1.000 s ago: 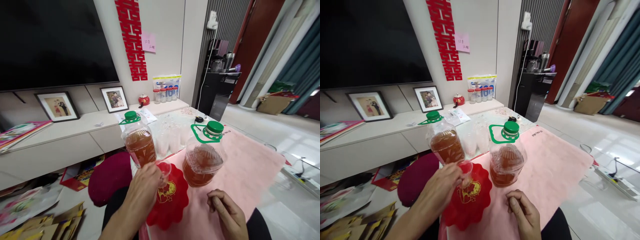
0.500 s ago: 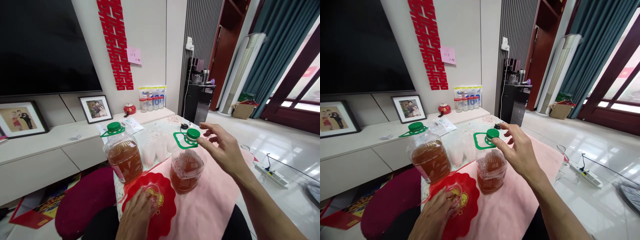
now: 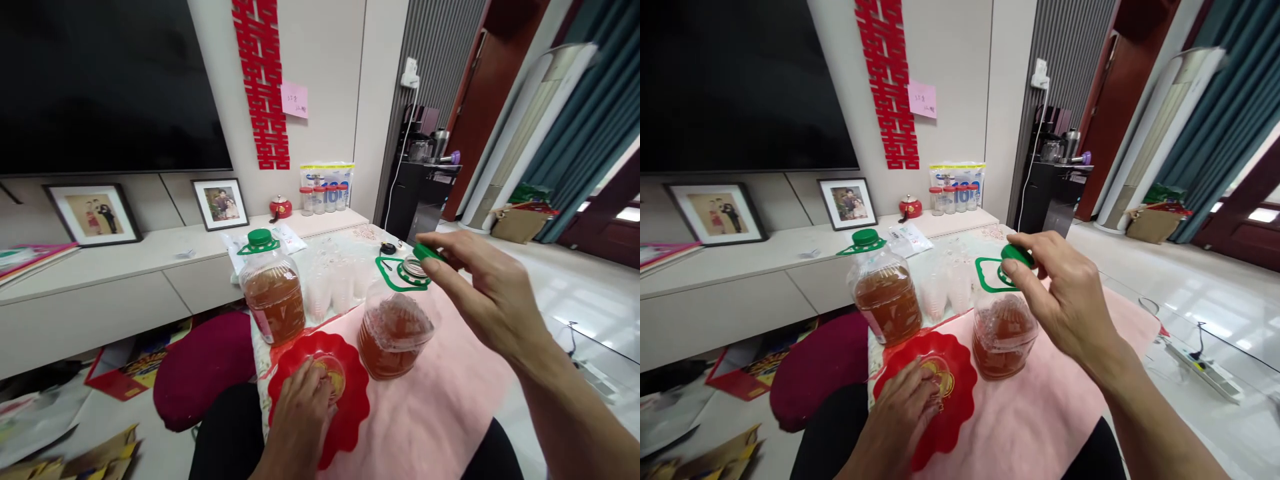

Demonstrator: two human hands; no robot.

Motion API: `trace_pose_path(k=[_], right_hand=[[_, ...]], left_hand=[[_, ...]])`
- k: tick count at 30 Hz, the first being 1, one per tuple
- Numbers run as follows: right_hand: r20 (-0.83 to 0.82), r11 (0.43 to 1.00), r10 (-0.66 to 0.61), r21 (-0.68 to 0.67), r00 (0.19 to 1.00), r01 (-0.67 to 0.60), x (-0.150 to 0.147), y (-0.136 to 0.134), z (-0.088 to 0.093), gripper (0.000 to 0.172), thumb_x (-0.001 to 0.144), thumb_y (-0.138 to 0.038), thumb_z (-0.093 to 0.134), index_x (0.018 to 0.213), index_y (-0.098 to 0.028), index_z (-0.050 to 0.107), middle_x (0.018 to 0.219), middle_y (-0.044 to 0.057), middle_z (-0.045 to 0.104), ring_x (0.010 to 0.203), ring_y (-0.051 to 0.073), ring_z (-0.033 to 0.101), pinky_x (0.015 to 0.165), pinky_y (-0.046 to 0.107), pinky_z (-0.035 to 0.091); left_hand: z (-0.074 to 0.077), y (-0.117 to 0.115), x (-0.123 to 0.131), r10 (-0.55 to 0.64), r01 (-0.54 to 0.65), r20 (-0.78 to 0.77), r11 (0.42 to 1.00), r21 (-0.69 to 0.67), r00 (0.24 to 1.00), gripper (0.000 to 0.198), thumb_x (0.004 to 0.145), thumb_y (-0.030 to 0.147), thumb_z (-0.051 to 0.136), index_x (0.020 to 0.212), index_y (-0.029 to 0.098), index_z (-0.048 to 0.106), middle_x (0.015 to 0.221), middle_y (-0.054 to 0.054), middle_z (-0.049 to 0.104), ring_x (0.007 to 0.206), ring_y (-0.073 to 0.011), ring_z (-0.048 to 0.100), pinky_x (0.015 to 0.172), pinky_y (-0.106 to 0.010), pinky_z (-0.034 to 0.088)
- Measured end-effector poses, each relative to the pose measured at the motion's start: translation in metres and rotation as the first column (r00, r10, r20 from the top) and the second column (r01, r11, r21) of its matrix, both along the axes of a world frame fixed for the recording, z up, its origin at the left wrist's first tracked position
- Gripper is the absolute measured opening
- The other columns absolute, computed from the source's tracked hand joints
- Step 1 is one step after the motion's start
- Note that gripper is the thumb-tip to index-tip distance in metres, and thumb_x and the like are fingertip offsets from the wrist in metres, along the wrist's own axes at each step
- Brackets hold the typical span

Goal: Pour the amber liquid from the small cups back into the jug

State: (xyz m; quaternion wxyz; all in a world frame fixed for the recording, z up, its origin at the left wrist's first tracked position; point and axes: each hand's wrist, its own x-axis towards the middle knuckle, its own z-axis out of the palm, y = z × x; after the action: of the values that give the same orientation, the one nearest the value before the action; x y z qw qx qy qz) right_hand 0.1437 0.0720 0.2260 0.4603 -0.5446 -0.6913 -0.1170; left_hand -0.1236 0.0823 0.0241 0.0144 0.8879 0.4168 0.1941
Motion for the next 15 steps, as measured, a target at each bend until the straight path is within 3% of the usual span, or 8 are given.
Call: trace_pose_path(k=[4,6,8,12,15], right_hand=[[-0.079,0.954,0.259,-0.136,0.963,-0.268,-0.038,-0.024,-0.021,0.027,0.1,-0.036,0.059,0.126,-0.034,0.066,0.113,0.005,0.074,0.1,0.024,0.069,0.08,0.037,0.055],[-0.147,0.875,0.378,-0.265,0.914,-0.405,-0.058,-0.027,-0.043,0.026,0.1,-0.033,0.06,0.125,-0.034,0.065,0.111,0.003,0.074,0.098,0.022,0.069,0.081,0.034,0.056],[-0.233,0.795,0.421,-0.372,0.877,-0.48,-0.074,-0.02,-0.068,0.022,0.1,-0.029,0.058,0.121,-0.031,0.067,0.105,0.002,0.075,0.094,0.02,0.069,0.08,0.032,0.056],[-0.199,0.766,0.277,-0.545,0.94,-0.341,-0.092,0.014,-0.118,0.02,0.101,-0.028,0.053,0.112,-0.023,0.068,0.106,0.006,0.075,0.097,0.021,0.069,0.084,0.033,0.053],[-0.133,0.766,0.2,-0.596,0.971,-0.24,-0.098,0.044,-0.143,0.026,0.103,-0.026,0.045,0.107,-0.018,0.07,0.103,0.01,0.075,0.097,0.023,0.07,0.086,0.036,0.052]], left_hand=[[0.002,-0.003,0.002,-0.003,0.004,0.028,0.998,-0.055,1.0,0.033,0.081,0.011,0.07,0.111,0.024,0.075,0.124,-0.006,0.076,0.128,-0.0361,0.065,0.1,-0.054,0.062],[-0.001,-0.004,0.003,0.003,0.001,0.054,0.998,-0.069,0.999,0.038,0.08,0.011,0.07,0.116,0.024,0.073,0.128,-0.007,0.073,0.131,-0.0374,0.062,0.103,-0.057,0.059],[-0.005,-0.005,0.004,0.013,-0.007,0.082,0.997,-0.073,0.997,0.042,0.08,0.01,0.07,0.119,0.025,0.071,0.131,-0.008,0.072,0.133,-0.0383,0.06,0.104,-0.061,0.058],[-0.012,-0.008,0.006,0.015,-0.003,0.157,0.997,-0.073,0.987,0.037,0.082,0.006,0.067,0.113,0.027,0.072,0.122,-0.003,0.075,0.13,-0.0337,0.063,0.105,-0.057,0.058],[-0.016,-0.01,0.007,0.016,-0.002,0.219,0.998,-0.064,0.976,0.025,0.087,0.009,0.065,0.102,0.027,0.072,0.115,0.0,0.076,0.126,-0.0312,0.066,0.103,-0.053,0.061]])
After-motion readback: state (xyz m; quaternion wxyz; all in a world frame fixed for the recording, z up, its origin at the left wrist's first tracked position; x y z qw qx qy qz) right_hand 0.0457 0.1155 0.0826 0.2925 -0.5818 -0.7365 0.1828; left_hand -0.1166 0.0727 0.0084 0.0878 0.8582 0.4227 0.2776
